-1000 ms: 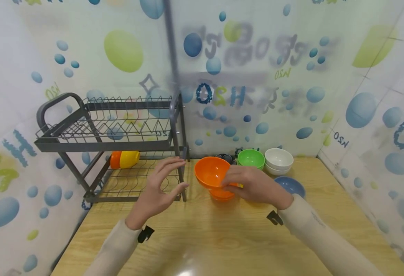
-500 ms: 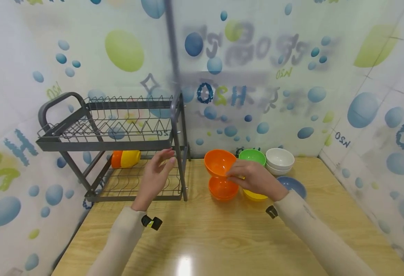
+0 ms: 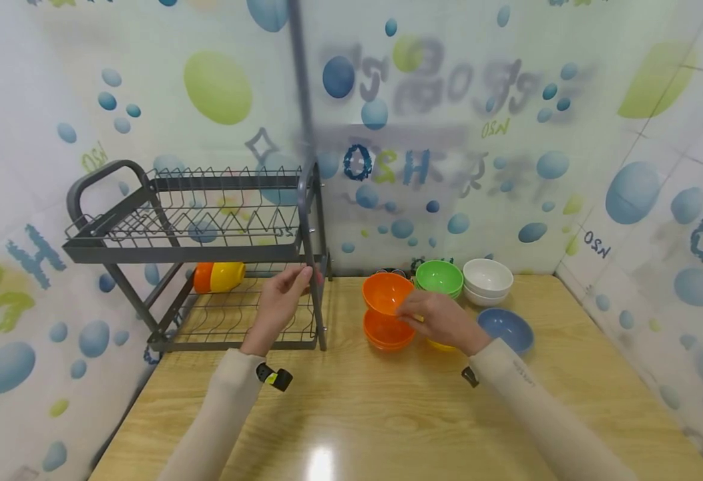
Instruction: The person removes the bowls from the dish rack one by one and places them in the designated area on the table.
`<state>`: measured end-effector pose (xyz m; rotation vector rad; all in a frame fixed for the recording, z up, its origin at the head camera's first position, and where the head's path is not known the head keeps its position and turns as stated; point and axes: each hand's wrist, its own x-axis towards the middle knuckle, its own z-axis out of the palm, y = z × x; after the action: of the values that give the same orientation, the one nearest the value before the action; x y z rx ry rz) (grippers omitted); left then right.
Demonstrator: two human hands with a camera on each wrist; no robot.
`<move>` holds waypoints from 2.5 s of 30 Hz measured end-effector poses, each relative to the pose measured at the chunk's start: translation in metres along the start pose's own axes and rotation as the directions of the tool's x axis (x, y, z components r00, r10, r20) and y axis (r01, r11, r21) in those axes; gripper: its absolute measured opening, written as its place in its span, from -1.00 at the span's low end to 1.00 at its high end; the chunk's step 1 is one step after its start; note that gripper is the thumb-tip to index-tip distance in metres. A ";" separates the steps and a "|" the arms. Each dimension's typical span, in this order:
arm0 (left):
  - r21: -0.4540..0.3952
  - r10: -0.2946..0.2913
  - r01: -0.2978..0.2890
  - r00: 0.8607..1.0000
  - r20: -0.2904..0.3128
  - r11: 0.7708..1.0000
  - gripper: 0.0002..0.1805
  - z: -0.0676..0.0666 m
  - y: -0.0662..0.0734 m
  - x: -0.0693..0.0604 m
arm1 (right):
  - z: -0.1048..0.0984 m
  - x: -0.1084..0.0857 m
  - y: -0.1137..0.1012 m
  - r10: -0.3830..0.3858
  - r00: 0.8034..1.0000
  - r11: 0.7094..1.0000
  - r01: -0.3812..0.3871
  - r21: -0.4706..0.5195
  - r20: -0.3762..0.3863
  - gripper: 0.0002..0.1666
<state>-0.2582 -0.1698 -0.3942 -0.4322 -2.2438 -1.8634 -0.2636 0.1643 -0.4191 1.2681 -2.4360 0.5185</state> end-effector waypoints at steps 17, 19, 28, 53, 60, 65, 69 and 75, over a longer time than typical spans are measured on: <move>0.032 0.011 -0.009 0.999 -0.041 0.999 -0.57 0.008 -0.007 0.003 | 0.026 -0.020 0.002 -0.042 0.998 0.994 0.047 -0.102 0.049 -0.86; 0.041 0.023 -0.021 0.999 -0.043 0.999 -0.55 0.007 -0.008 0.004 | 0.029 -0.021 0.001 -0.049 0.997 0.993 0.055 -0.104 0.053 -0.86; 0.046 0.072 -0.070 0.996 -0.050 0.996 -0.53 0.008 -0.011 0.004 | 0.044 -0.027 0.000 -0.023 0.997 0.994 0.031 -0.109 0.076 -0.86; 0.042 0.063 -0.061 0.997 -0.048 0.997 -0.49 0.008 -0.010 0.003 | 0.037 -0.024 -0.002 0.023 0.985 0.991 0.000 -0.133 0.169 -0.67; 0.033 0.062 -0.060 0.997 -0.043 0.998 -0.49 0.009 -0.009 0.003 | 0.027 -0.016 -0.005 0.059 0.987 0.995 -0.045 -0.093 0.149 -0.51; 0.043 0.061 -0.059 0.997 -0.046 0.997 -0.48 0.009 -0.010 0.004 | 0.017 -0.008 -0.010 0.120 0.987 0.993 -0.118 -0.030 0.106 -0.32; 0.047 0.059 -0.057 0.997 -0.047 0.997 -0.51 0.008 -0.010 0.003 | 0.009 0.000 -0.015 0.147 0.987 0.989 -0.149 0.022 0.069 -0.22; 0.044 0.051 -0.049 0.998 -0.042 0.998 -0.53 0.008 -0.011 0.004 | -0.001 0.017 -0.025 0.184 0.982 0.973 -0.187 0.133 0.035 -0.14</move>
<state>-0.2653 -0.1634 -0.4045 -0.4327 -2.2195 -1.7801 -0.2521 0.1393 -0.4065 1.1066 -2.5919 0.7356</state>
